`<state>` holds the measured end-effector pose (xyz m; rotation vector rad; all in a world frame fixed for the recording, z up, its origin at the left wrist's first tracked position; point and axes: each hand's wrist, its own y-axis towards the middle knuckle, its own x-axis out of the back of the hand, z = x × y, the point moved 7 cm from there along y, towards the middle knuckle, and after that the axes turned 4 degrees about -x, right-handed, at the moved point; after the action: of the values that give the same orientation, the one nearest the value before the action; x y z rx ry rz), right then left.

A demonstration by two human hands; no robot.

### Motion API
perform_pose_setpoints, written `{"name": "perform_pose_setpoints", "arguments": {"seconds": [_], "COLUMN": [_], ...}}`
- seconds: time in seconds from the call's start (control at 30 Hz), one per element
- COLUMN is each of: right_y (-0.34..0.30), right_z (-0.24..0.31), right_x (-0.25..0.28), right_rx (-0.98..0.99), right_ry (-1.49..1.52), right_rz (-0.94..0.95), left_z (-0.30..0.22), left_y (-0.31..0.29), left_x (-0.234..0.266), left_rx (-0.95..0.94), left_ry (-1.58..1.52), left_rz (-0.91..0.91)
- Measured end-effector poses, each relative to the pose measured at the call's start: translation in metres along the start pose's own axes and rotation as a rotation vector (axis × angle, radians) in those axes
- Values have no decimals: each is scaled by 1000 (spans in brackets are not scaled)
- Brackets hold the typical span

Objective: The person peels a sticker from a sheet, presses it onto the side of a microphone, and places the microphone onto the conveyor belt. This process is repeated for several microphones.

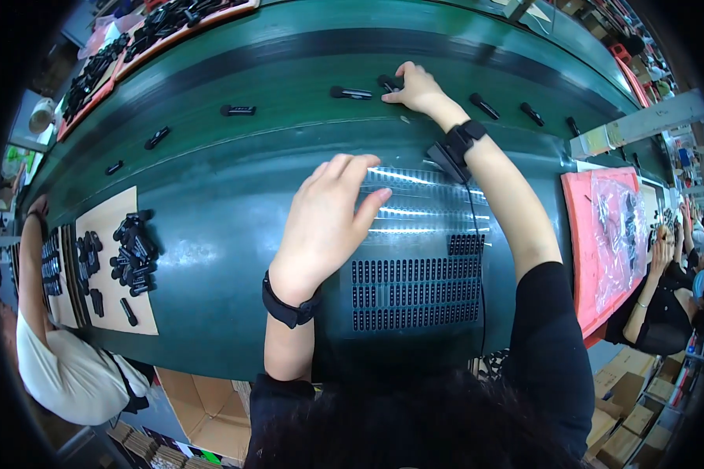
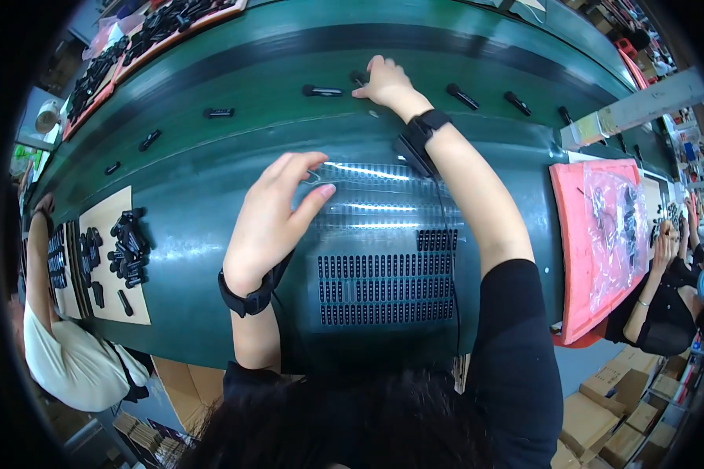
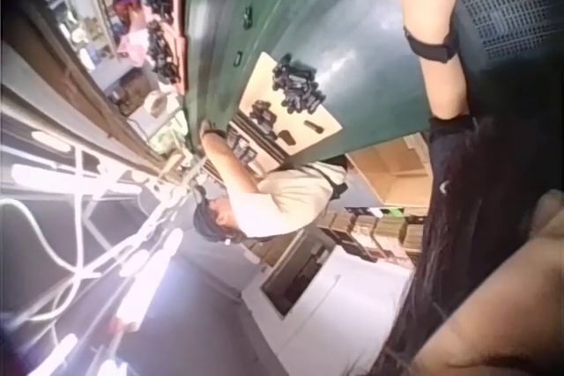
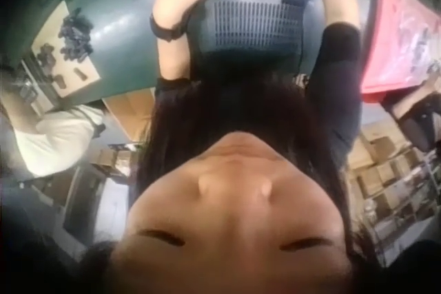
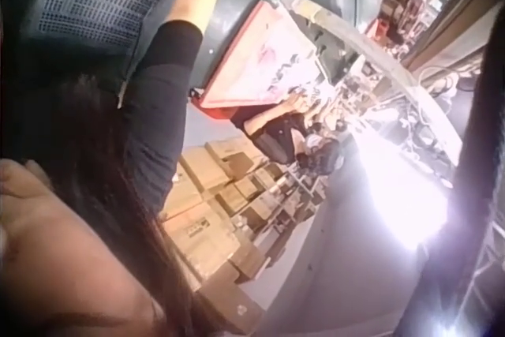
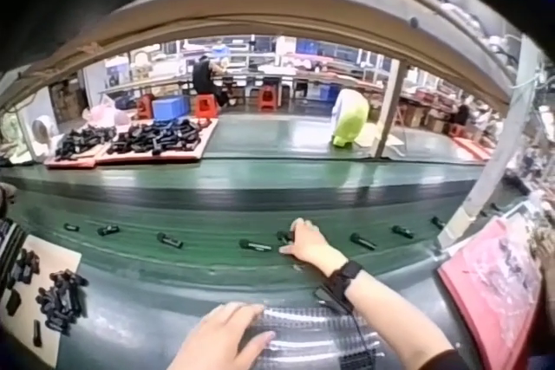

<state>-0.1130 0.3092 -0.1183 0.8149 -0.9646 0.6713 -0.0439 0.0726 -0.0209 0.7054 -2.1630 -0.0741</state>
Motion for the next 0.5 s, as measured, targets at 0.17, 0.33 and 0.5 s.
{"name": "perform_pose_setpoints", "arguments": {"seconds": [0.17, 0.33, 0.5], "right_y": [9, -41, -128], "right_z": [-4, 12, -30], "right_x": [3, 51, 66], "right_rx": [54, -28, -123], "right_ry": [87, 951, 917], "right_rz": [382, 671, 826], "left_z": [-31, -41, -53], "left_y": [0, -8, 5], "left_x": [-47, -102, -146], "left_rx": [-96, -165, -274], "left_ry": [-10, -127, -126], "left_rz": [166, 424, 447]}}
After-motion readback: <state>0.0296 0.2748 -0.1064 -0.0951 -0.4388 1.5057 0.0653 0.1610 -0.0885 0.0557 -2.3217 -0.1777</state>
